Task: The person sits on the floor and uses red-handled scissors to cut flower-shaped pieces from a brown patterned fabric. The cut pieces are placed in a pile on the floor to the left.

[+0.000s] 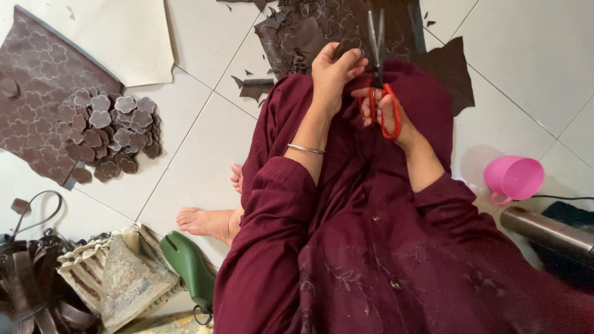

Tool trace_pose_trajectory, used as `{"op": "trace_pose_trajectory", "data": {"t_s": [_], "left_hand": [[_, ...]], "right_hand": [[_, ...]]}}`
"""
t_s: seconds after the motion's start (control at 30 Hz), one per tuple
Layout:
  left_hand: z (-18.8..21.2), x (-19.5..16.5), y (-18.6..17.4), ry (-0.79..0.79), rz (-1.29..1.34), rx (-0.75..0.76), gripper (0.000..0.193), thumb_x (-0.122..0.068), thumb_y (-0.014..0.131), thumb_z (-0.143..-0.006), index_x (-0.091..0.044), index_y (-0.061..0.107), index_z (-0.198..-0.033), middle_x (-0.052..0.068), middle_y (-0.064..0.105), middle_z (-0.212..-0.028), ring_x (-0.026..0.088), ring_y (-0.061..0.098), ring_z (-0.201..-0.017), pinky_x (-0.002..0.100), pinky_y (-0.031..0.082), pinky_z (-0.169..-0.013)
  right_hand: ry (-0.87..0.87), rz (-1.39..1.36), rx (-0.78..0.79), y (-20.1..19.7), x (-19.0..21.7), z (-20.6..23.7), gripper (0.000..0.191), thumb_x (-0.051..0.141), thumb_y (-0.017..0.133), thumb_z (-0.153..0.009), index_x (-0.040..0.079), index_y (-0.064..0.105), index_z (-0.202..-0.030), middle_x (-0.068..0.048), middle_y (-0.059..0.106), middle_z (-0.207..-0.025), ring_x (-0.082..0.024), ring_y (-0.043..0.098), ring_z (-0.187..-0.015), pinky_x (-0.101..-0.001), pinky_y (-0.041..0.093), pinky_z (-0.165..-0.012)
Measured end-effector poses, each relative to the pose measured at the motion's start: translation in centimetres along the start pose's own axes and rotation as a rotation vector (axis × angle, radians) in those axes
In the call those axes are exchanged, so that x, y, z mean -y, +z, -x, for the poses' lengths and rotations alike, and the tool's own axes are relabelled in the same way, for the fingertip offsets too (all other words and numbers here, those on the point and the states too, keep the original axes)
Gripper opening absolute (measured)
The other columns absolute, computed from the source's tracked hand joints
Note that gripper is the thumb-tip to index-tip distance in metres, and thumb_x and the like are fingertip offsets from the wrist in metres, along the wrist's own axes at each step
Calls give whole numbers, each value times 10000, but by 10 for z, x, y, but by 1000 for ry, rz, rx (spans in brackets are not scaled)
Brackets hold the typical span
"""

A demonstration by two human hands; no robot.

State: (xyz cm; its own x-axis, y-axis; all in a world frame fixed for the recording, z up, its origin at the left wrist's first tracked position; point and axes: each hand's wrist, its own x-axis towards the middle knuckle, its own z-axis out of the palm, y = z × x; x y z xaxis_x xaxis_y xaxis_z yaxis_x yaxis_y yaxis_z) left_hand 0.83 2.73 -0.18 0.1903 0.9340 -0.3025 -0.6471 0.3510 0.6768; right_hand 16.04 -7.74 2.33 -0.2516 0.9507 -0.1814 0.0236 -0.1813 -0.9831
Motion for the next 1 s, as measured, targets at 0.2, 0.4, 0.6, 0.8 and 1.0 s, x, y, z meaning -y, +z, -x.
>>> {"op": "trace_pose_trajectory", "data": {"t_s": [0.2,0.4,0.6,0.8,1.0], "left_hand": [[0,1,-2,-2,-74,69,65,-25,701,-903,-36,657,-950,37,699,-844,98,666,-694,227,550,-617],[2,0,-2,20,-130,64,88,-87,753,-909,-54,676,-884,-5,670,-761,63,614,-642,206,499,-581],[3,-4,1,32,-203,38,129,-112,768,-896,-62,665,-837,-12,666,-737,60,609,-626,202,495,-576],[9,-11,4,72,-239,22,117,-112,748,-899,-57,673,-829,-8,666,-745,65,617,-636,212,505,-590],[7,-14,6,26,-244,25,108,-111,752,-875,-55,671,-830,-4,675,-742,73,630,-622,215,503,-571]], "right_hand": [[49,104,-21,-5,5,8,1095,927,368,-871,-9,569,-1403,32,526,-896,-84,522,-800,-249,428,-704],[23,108,34,-1,5,4,1089,937,408,-855,-1,588,-1377,31,507,-871,-96,507,-787,-268,452,-712],[-2,150,26,0,4,3,1099,957,386,-837,-2,618,-1321,44,463,-776,-93,483,-719,-274,433,-679],[0,98,40,1,2,2,1128,958,397,-825,-26,622,-1328,51,477,-784,-83,493,-713,-270,458,-670],[-38,37,86,1,7,4,1088,922,426,-877,-42,596,-1351,50,478,-807,-82,496,-729,-267,458,-681]]}}
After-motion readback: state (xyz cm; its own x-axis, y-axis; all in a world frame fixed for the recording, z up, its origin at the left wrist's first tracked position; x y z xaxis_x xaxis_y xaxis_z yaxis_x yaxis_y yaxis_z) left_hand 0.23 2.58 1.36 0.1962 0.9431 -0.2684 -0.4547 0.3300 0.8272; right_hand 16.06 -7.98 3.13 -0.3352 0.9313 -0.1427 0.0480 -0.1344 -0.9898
